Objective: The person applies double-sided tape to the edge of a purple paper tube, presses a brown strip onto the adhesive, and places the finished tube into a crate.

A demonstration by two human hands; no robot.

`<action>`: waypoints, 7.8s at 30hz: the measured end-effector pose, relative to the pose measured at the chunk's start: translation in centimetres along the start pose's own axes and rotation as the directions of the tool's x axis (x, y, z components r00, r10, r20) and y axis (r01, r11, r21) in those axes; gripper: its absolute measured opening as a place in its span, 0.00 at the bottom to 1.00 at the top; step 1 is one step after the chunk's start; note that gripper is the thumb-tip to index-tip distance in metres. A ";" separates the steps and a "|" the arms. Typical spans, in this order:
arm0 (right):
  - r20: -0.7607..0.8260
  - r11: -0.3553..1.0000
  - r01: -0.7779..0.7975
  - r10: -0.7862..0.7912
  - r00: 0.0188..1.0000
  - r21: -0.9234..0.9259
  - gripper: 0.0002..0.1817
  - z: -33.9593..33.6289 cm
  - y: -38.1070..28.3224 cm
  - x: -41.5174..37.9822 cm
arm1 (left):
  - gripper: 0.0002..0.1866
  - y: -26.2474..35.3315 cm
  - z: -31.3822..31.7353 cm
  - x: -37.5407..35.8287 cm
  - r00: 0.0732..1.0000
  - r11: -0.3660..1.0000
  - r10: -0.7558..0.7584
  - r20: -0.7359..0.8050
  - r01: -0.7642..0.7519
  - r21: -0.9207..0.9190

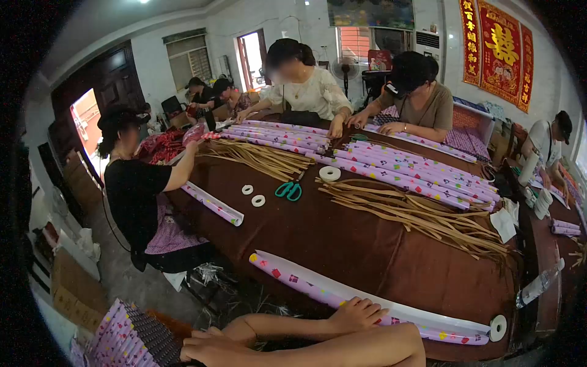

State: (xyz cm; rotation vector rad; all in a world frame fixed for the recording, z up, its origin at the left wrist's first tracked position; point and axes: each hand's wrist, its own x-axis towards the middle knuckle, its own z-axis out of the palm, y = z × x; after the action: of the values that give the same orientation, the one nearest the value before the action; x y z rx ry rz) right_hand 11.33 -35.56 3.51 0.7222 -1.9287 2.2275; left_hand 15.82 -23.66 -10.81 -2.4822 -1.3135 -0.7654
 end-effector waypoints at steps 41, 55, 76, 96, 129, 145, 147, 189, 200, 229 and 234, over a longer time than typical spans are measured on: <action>-0.407 -0.191 -0.472 -0.298 0.863 -0.861 0.18 -9.6 -6.7 -23.6 | 0.24 -0.9 -3.9 2.3 0.860 0.999 0.022 0.509 -0.006 -0.032; -0.671 -0.381 -0.686 -0.197 0.715 -0.619 0.20 -8.1 -7.3 -35.7 | 0.26 -1.4 -2.9 3.1 0.999 0.992 0.039 0.033 -0.035 -0.124; -0.683 0.256 -0.658 -0.010 0.731 -0.708 0.14 -15.5 -6.8 -20.0 | 0.16 -1.9 -1.4 1.2 0.994 0.913 -0.095 0.061 0.112 -0.392; -0.356 0.667 -0.579 0.458 0.815 -0.468 0.17 -24.9 1.0 -12.5 | 0.23 -1.7 -3.9 -1.3 0.991 0.995 -0.071 -0.110 0.063 -0.072; -0.343 0.660 -0.487 0.347 0.873 -0.572 0.13 -29.1 8.9 0.1 | 0.15 -8.1 -7.0 -6.5 0.922 0.926 -0.375 -0.091 0.370 -0.069; -0.409 0.833 -0.455 0.314 0.857 -0.314 0.11 -28.9 9.8 -0.6 | 0.38 -20.0 -11.9 -13.0 0.426 0.397 -0.901 -0.080 0.737 -0.547; -0.409 0.838 -0.444 0.302 0.861 -0.316 0.10 -28.5 9.8 -0.3 | 0.37 -20.8 -12.5 -13.3 0.411 0.308 -0.912 0.004 0.690 -0.656; -0.219 -0.154 -0.256 -0.220 0.951 -0.954 0.08 -24.9 10.1 0.8 | 0.34 -21.2 -12.9 -13.5 0.245 -0.048 -0.949 0.199 0.511 -0.858; -0.135 -0.315 -0.206 -0.233 0.963 -0.926 0.07 -24.8 10.9 0.9 | 0.31 -21.7 -12.7 -13.7 0.231 -0.075 -0.949 0.216 0.501 -0.862; -0.907 0.745 -0.538 -0.224 0.356 -0.395 0.12 -32.2 3.5 -3.8 | 0.09 -7.1 -7.0 -3.4 0.984 0.977 -0.134 -0.119 0.112 -0.179; -0.944 0.855 -0.405 -0.260 0.202 -0.322 0.11 -32.0 0.4 -5.1 | 0.14 -7.1 -6.1 -3.9 0.986 0.961 -0.154 0.060 0.164 -0.221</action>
State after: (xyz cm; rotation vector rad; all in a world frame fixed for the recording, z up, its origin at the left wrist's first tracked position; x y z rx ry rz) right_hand 6.71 -3.85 -1.53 -0.8208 -1.5578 1.2748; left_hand 6.14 -24.93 -8.12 -2.6006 -1.5349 -0.9528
